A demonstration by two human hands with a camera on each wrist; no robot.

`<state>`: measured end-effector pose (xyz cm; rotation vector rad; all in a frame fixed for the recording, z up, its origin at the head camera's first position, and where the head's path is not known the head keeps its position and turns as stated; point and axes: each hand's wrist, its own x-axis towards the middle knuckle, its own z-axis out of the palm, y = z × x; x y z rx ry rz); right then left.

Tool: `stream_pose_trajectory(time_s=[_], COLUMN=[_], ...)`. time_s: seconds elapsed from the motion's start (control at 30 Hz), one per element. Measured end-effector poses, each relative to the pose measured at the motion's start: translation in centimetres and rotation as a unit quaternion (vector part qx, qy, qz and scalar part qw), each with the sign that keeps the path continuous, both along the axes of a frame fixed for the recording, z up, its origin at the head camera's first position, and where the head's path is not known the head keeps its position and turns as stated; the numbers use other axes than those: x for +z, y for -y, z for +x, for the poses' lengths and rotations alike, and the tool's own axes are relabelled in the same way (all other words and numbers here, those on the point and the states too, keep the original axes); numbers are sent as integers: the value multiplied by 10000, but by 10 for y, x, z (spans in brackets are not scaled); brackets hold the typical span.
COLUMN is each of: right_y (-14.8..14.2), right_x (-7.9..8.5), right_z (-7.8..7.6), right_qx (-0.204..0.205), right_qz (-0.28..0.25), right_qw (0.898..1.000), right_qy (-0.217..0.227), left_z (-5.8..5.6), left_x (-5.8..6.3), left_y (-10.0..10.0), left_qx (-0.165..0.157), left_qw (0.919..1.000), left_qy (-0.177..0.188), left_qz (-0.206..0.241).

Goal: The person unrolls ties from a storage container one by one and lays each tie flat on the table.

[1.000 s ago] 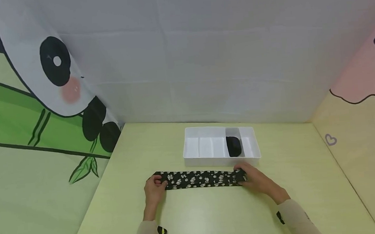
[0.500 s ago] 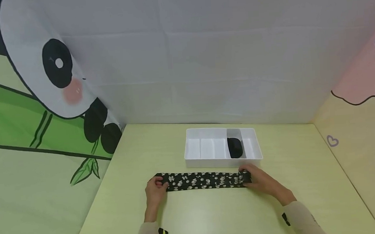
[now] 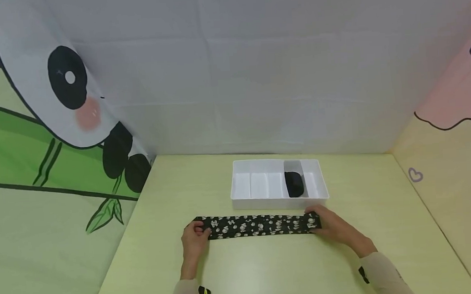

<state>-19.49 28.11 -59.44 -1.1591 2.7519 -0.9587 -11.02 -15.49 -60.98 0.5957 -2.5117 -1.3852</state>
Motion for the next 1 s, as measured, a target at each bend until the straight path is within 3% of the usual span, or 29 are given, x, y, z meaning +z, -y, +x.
stream_pose_trajectory(time_s=[0.4, 1.0], right_y=[-12, -24], right_x=[-1, 6], right_z=[0, 3], right_qx=[-246, -535], right_qz=[113, 271], right_qw=[9996, 9967], right_qy=[73, 547], left_z=[0, 1], left_x=[4, 7], left_y=[-2, -2], left_qx=[-19, -18], left_qw=[9999, 10000], left_qy=[35, 12], left_qz=[142, 81])
